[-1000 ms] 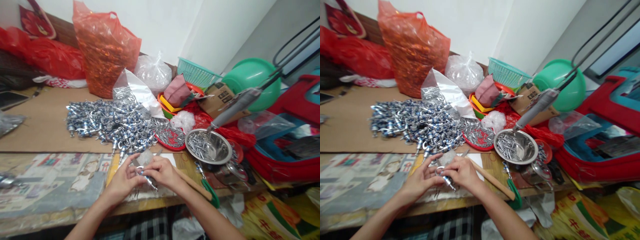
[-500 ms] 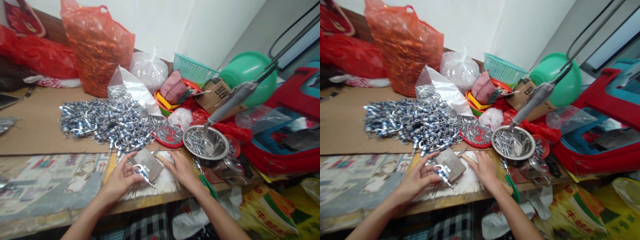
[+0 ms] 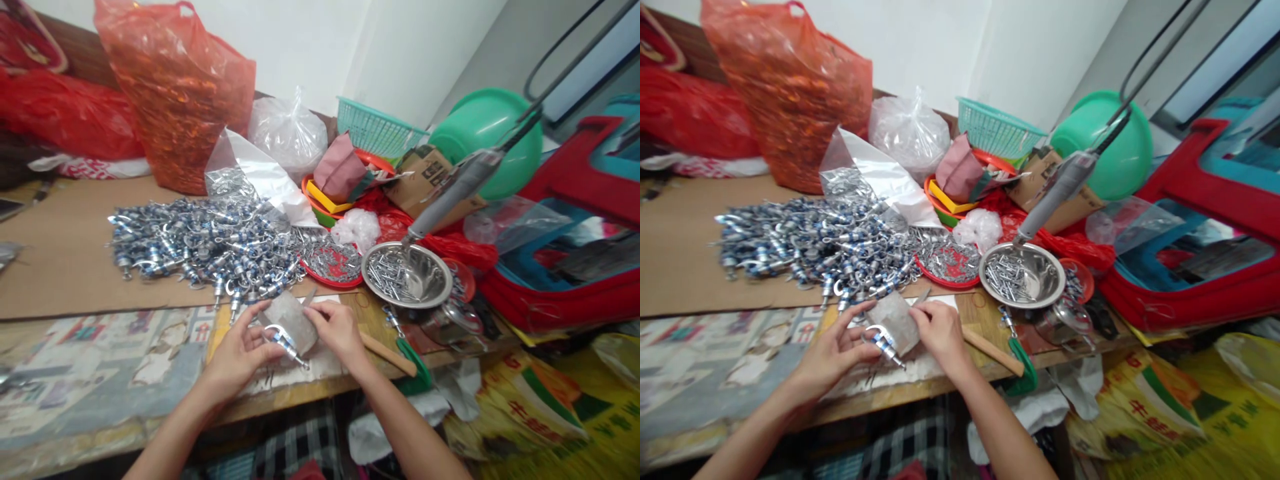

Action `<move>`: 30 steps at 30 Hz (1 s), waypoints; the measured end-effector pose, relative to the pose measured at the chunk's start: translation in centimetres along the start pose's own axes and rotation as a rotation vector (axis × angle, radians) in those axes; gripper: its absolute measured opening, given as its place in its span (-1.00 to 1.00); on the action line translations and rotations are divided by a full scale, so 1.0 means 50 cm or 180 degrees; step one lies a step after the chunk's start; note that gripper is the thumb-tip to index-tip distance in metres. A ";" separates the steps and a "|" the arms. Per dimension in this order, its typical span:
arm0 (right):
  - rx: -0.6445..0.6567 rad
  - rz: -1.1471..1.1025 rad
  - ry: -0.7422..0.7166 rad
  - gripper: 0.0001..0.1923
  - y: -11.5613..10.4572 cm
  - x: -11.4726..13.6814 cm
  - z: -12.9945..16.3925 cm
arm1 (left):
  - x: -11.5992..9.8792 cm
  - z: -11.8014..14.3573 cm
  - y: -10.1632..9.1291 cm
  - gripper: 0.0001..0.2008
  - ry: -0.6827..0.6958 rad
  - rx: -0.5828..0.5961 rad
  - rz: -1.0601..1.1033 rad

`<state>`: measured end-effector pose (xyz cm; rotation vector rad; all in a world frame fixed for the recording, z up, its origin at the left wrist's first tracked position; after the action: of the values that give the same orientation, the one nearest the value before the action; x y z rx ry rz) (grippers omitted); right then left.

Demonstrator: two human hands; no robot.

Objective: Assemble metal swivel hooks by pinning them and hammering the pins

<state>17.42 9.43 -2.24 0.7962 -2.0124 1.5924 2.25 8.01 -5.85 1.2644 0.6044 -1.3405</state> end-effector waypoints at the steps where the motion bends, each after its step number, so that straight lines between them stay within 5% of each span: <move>1: -0.0075 0.0051 -0.0030 -0.84 -0.011 -0.001 -0.001 | 0.000 0.000 0.000 -0.21 -0.0007 -0.0011 0.0004; 4: -0.0196 0.0201 -0.0484 -0.86 -0.029 0.034 0.014 | 0.001 -0.001 -0.002 -0.21 -0.0010 -0.0044 0.0036; 9: 0.0263 0.0791 -0.1324 -0.73 0.016 0.119 0.060 | 0.002 0.000 0.000 -0.25 0.0070 0.0026 0.0035; 21: 0.0599 0.1594 -0.1382 -0.71 0.033 0.151 0.097 | 0.004 -0.002 -0.001 -0.27 0.0096 0.0061 0.0063; 24: 0.0600 0.1114 -0.1336 -0.61 0.018 0.124 0.098 | 0.005 -0.002 0.000 -0.26 0.0063 0.0049 0.0104; 26: 0.0227 0.0768 -0.1209 -0.58 -0.015 0.079 0.086 | 0.006 -0.001 -0.001 -0.24 0.0018 0.0022 0.0134; 28: -0.0207 0.0930 -0.0909 -0.63 -0.050 0.013 0.071 | 0.007 -0.001 -0.001 -0.21 -0.0022 0.0011 0.0146; 30: -0.0083 0.1433 -0.0567 -0.66 -0.059 -0.051 0.060 | 0.006 0.000 -0.001 -0.20 -0.0029 0.0002 0.0130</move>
<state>21.32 6.41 -2.56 0.5110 -2.4672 1.7760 2.27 7.92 -6.15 1.2642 0.5691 -1.3119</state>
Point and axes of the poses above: each hand's wrist, its own z-axis away from the middle knuckle, its own y-axis out of the palm, x = y × z, the point moved 7 cm from there along -z, towards the middle knuckle, and after that the axes turned 1 degree about -z, right-handed, at the moved point
